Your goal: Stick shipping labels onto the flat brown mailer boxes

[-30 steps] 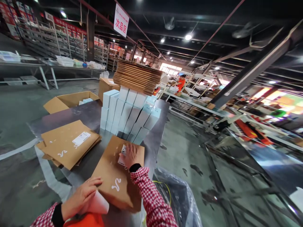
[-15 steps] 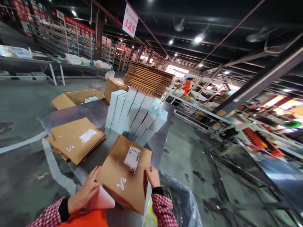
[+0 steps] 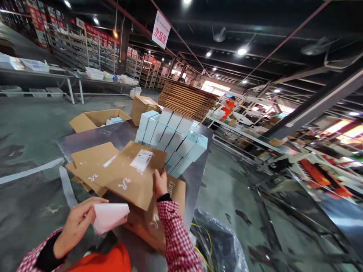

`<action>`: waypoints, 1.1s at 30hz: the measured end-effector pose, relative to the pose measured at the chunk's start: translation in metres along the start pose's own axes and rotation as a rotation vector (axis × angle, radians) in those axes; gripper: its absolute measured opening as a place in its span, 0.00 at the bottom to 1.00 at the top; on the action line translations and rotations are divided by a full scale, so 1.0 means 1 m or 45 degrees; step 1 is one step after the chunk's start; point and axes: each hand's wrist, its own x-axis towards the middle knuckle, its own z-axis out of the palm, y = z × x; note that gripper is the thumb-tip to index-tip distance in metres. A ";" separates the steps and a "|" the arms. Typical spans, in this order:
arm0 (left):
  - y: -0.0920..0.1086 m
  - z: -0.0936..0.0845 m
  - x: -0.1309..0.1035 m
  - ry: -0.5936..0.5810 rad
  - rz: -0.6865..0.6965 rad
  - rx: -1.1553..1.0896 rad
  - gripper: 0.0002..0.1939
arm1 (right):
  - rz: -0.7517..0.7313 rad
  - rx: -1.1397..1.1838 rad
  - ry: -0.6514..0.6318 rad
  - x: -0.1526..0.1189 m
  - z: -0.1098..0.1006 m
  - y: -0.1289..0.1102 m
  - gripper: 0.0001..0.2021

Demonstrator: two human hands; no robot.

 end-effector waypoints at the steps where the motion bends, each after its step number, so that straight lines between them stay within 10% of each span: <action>1: 0.008 -0.008 0.004 0.030 0.008 -0.008 0.18 | 0.013 0.005 -0.062 0.000 0.016 -0.010 0.38; 8: 0.025 -0.035 0.037 0.262 -0.144 -0.013 0.20 | -0.167 0.591 -1.185 -0.077 0.044 -0.056 0.50; 14: 0.002 -0.044 0.052 0.374 -0.217 0.273 0.21 | -0.011 0.631 -0.830 -0.117 0.042 -0.051 0.41; 21: 0.023 0.019 0.024 -0.246 -0.042 -0.004 0.22 | 0.081 0.625 -0.579 -0.133 0.020 -0.045 0.19; 26: 0.030 0.049 0.026 -0.321 -0.299 -0.205 0.16 | -0.093 0.191 -0.352 -0.139 -0.004 -0.035 0.11; 33: 0.030 0.076 0.027 -0.403 -0.276 -0.035 0.20 | -0.031 0.309 -0.318 -0.138 -0.026 -0.009 0.12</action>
